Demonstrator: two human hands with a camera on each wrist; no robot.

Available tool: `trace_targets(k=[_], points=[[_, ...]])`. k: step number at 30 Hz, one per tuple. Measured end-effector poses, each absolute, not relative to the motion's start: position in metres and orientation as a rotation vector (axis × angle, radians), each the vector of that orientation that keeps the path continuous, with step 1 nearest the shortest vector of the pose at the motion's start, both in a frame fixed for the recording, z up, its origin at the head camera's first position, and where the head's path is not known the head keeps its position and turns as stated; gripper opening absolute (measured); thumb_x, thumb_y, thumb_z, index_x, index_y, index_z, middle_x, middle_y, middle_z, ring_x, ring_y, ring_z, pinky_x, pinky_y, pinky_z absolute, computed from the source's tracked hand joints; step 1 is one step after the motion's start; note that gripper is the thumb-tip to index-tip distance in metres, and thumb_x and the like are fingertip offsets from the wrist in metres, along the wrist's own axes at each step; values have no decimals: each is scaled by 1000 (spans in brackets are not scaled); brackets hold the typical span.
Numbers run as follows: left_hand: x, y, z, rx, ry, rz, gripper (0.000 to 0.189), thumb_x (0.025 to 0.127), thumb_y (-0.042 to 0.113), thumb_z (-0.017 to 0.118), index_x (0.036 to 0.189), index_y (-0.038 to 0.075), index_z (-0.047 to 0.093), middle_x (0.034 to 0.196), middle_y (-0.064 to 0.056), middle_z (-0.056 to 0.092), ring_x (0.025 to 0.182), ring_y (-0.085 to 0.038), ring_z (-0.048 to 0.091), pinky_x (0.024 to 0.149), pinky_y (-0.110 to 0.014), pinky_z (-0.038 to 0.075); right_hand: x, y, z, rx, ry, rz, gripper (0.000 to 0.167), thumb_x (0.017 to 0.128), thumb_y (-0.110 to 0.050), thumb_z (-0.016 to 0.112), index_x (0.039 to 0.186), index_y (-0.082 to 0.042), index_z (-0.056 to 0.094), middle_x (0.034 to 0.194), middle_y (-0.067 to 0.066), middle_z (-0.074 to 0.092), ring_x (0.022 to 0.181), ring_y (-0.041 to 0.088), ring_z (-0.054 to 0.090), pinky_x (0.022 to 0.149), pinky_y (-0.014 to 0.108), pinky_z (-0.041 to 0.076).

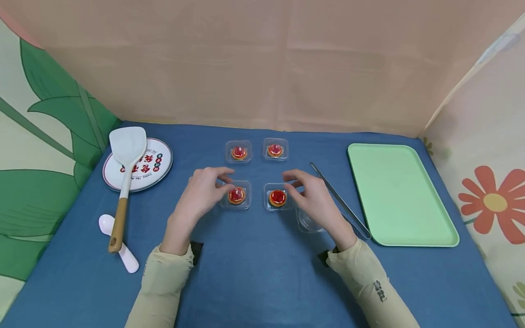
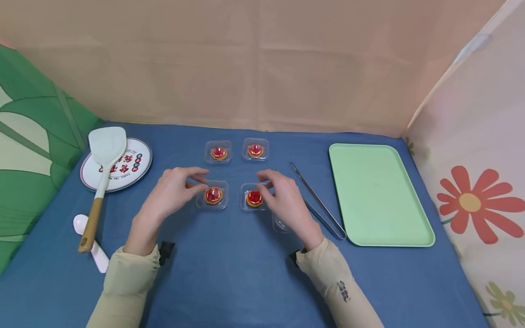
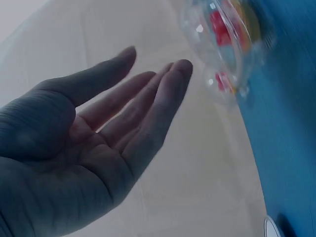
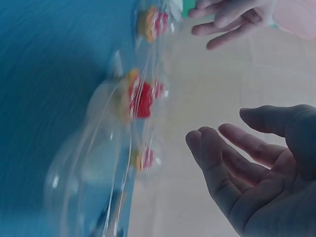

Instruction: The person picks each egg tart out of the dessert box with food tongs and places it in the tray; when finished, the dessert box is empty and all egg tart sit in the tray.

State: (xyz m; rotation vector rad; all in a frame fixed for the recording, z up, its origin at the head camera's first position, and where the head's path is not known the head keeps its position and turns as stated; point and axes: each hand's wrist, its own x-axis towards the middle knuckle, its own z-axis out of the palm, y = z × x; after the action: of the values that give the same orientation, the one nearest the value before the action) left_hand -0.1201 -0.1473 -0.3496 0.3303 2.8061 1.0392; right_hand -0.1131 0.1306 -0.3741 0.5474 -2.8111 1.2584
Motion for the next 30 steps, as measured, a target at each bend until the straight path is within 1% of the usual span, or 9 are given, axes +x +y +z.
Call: trace_targets(k=[4, 7, 10, 12, 16, 19, 23, 26, 30], points=[[-122, -157, -349, 266, 2807, 986, 40, 100, 5, 76, 138, -7, 68, 119, -23, 76, 99, -40, 74, 81, -51, 61, -121, 116, -375, 575, -2826, 1320, 30, 104, -7, 70, 134, -1, 70, 124, 15, 74, 105, 30, 74, 78, 44, 64], [-125, -162, -351, 226, 2782, 948, 43, 100, 7, 76, 138, -9, 66, 121, -26, 74, 114, -44, 70, 93, -57, 58, -127, 105, -378, 589, -2838, 1360, 32, 105, -8, 69, 136, 0, 69, 122, 14, 74, 104, 31, 75, 71, 41, 62], [-128, -166, -354, 185, 2752, 909, 46, 100, 8, 76, 140, -12, 63, 122, -28, 73, 118, -46, 68, 100, -59, 56, -132, 95, -381, 608, -2854, 1406, 33, 107, -10, 67, 138, 2, 68, 122, 15, 74, 105, 33, 74, 71, 39, 61], [-129, -169, -356, 166, 2731, 893, 48, 100, 9, 76, 141, -13, 61, 122, -29, 73, 116, -45, 69, 98, -58, 57, -135, 89, -385, 617, -2870, 1442, 34, 109, -12, 65, 139, 3, 66, 123, 15, 73, 106, 32, 73, 71, 36, 62], [-132, -173, -361, 144, 2677, 902, 51, 100, 9, 76, 142, -13, 60, 123, -29, 72, 103, -37, 74, 92, -53, 60, -139, 80, -392, 605, -2906, 1516, 35, 110, -13, 63, 141, 4, 65, 123, 17, 72, 94, 32, 73, 66, 33, 62], [-134, -175, -365, 149, 2632, 924, 51, 100, 8, 75, 143, -13, 58, 124, -29, 72, 93, -31, 77, 92, -52, 60, -143, 74, -396, 597, -2926, 1527, 35, 110, -11, 63, 141, 5, 65, 122, 18, 72, 91, 31, 73, 64, 31, 62], [-137, -173, -367, 161, 2568, 965, 52, 99, 5, 75, 144, -14, 57, 123, -27, 72, 89, -27, 78, 93, -51, 61, -146, 67, -398, 603, -2952, 1490, 34, 109, -8, 64, 140, 6, 64, 122, 18, 72, 86, 28, 73, 62, 30, 62], [-138, -170, -368, 168, 2541, 977, 53, 98, 3, 76, 143, -15, 57, 117, -25, 74, 87, -26, 78, 93, -51, 60, -148, 62, -397, 607, -2974, 1463, 35, 109, -7, 64, 141, 7, 64, 122, 19, 72, 78, 26, 72, 62, 30, 60], [-138, -169, -372, 182, 2519, 964, 53, 96, 1, 77, 142, -16, 56, 110, -22, 76, 82, -24, 77, 93, -50, 61, -149, 56, -397, 613, -3014, 1406, 35, 108, -5, 65, 141, 7, 64, 121, 19, 72, 74, 23, 70, 62, 30, 58]])
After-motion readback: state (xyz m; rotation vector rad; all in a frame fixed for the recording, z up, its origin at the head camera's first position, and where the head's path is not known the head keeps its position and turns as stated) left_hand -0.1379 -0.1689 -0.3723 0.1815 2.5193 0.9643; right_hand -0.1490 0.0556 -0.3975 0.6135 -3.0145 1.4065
